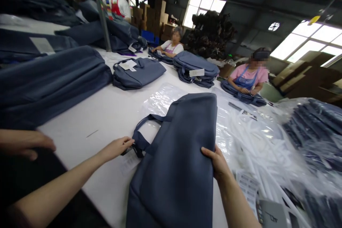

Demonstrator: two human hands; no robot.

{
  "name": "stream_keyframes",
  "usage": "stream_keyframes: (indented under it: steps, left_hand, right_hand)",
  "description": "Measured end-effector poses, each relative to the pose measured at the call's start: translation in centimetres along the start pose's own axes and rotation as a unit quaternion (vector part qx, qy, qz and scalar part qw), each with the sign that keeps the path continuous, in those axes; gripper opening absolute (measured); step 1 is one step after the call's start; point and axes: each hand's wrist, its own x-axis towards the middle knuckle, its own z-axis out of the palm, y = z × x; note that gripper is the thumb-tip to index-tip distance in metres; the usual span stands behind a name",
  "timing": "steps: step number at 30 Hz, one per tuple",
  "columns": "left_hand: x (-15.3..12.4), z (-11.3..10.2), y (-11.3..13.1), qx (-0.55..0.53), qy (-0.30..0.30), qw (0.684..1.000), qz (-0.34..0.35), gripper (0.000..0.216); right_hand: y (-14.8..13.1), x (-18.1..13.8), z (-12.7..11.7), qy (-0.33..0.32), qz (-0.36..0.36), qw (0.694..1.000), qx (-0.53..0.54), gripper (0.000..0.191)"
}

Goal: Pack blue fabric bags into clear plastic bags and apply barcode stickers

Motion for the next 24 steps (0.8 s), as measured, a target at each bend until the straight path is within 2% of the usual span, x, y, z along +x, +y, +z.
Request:
stream_keyframes:
  steps: [2, 4, 6, 9, 13, 17, 18, 20, 22, 24]
  left_hand:
    - [0.3, 1.7, -1.8, 0.025, -0.038, 0.999, 0.003, 0.040]
    - [-0.1, 2.7, -2.8, 0.066, -0.046, 0.997, 0.011, 0.060]
    - [-0.5, 3.3, -3.0, 0.102, -0.053, 0.993, 0.021, 0.081]
    - [-0.1, 3.5, -1.9, 0.129, -0.073, 0.988, 0.034, 0.095]
    - [1.4, 3.2, -0.6, 0.103, -0.078, 0.992, 0.016, 0.084]
    - [1.2, 2.7, -0.7, -0.059, -0.120, 0.990, -0.052, 0.049]
    - [0.7, 2.7, -1.0, -0.124, -0.140, 0.979, -0.081, 0.042]
    - [-0.8, 2.8, -1.7, -0.266, -0.166, 0.938, -0.148, 0.037]
    - [-2.5, 3.0, -2.6, -0.405, -0.152, 0.875, -0.215, 0.039]
    - [-4.0, 3.2, -3.2, -0.523, -0.109, 0.799, -0.276, 0.030]
  right_hand:
    - [0.4, -0.2, -0.7, 0.008, 0.003, 1.000, 0.005, 0.083]
    - [0.4, -0.1, -1.0, 0.015, 0.002, 1.000, 0.006, 0.078]
    - [0.3, 0.2, -1.3, 0.022, -0.001, 1.000, 0.002, 0.074]
    - [0.1, 0.7, -1.6, 0.018, 0.002, 1.000, -0.004, 0.067]
    - [0.1, 1.4, -2.0, -0.015, 0.005, 1.000, -0.011, 0.063]
    - [0.2, 1.6, -2.2, -0.017, -0.002, 1.000, -0.003, 0.066]
    - [0.2, 1.6, -2.2, -0.014, -0.003, 1.000, -0.001, 0.068]
    - [0.3, 1.6, -2.1, -0.011, -0.003, 1.000, -0.001, 0.071]
    - [0.3, 1.6, -2.2, -0.009, 0.000, 1.000, -0.009, 0.071]
    - [0.3, 1.7, -2.3, -0.013, -0.003, 1.000, -0.020, 0.068]
